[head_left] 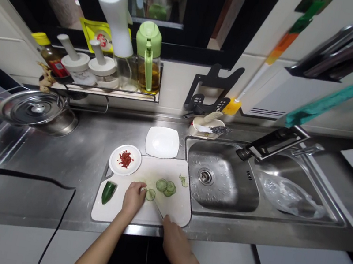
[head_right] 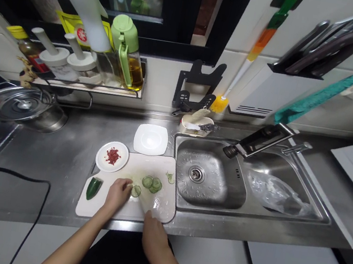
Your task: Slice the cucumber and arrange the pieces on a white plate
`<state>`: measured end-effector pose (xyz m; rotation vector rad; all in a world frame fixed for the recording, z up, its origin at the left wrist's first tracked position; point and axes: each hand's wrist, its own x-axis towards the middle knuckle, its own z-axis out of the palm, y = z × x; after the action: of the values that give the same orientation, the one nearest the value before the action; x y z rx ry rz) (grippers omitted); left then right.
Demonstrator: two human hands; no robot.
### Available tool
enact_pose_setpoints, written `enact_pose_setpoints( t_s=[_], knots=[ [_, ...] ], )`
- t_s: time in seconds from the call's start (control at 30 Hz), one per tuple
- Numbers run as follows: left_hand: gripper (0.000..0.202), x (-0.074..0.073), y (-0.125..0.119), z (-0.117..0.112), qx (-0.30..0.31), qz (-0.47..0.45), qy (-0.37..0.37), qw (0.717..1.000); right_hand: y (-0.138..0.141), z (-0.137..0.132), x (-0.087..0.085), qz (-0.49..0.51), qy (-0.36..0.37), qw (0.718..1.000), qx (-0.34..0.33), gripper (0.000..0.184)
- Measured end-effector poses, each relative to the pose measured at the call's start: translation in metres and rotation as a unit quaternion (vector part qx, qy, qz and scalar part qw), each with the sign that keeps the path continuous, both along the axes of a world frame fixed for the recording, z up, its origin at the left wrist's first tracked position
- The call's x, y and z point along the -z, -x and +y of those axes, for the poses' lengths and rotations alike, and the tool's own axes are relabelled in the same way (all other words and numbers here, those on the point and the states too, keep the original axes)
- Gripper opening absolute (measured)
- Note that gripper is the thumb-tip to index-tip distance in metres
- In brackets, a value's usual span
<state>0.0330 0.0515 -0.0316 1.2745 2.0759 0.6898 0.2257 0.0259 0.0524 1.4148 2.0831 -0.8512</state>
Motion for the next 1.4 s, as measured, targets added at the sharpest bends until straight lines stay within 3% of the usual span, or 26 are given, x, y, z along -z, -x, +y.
enact_pose_setpoints(
  t_s=[0.3, 0.77, 0.93, 1.03, 1.27, 1.4],
  knots=[
    [0.018, -0.001, -0.005, -0.001, 0.024, 0.012, 0.027, 0.999, 0.001, -0.002, -0.005, 0.021, 0.013, 1.0, 0.018, 0.061],
    [0.011, -0.005, -0.009, 0.005, 0.043, 0.018, 0.041, 0.998, -0.037, -0.011, -0.016, -0.01, 0.047, 0.998, 0.044, 0.061],
    [0.009, -0.011, -0.011, 0.004, 0.053, -0.033, 0.042, 0.997, -0.038, -0.011, -0.015, -0.005, 0.051, 0.998, 0.044, 0.057],
    [0.01, -0.017, -0.004, 0.003, 0.027, -0.038, 0.045, 0.998, -0.038, -0.011, -0.013, -0.005, 0.054, 0.997, 0.05, 0.059],
    [0.013, -0.019, 0.036, 0.006, -0.095, 0.021, 0.044, 0.994, -0.041, -0.011, -0.009, -0.005, 0.062, 0.997, 0.046, 0.059],
    [0.016, -0.015, 0.045, 0.006, -0.084, 0.076, 0.047, 0.992, -0.041, -0.01, -0.009, -0.005, 0.056, 0.998, 0.038, 0.06]
  ],
)
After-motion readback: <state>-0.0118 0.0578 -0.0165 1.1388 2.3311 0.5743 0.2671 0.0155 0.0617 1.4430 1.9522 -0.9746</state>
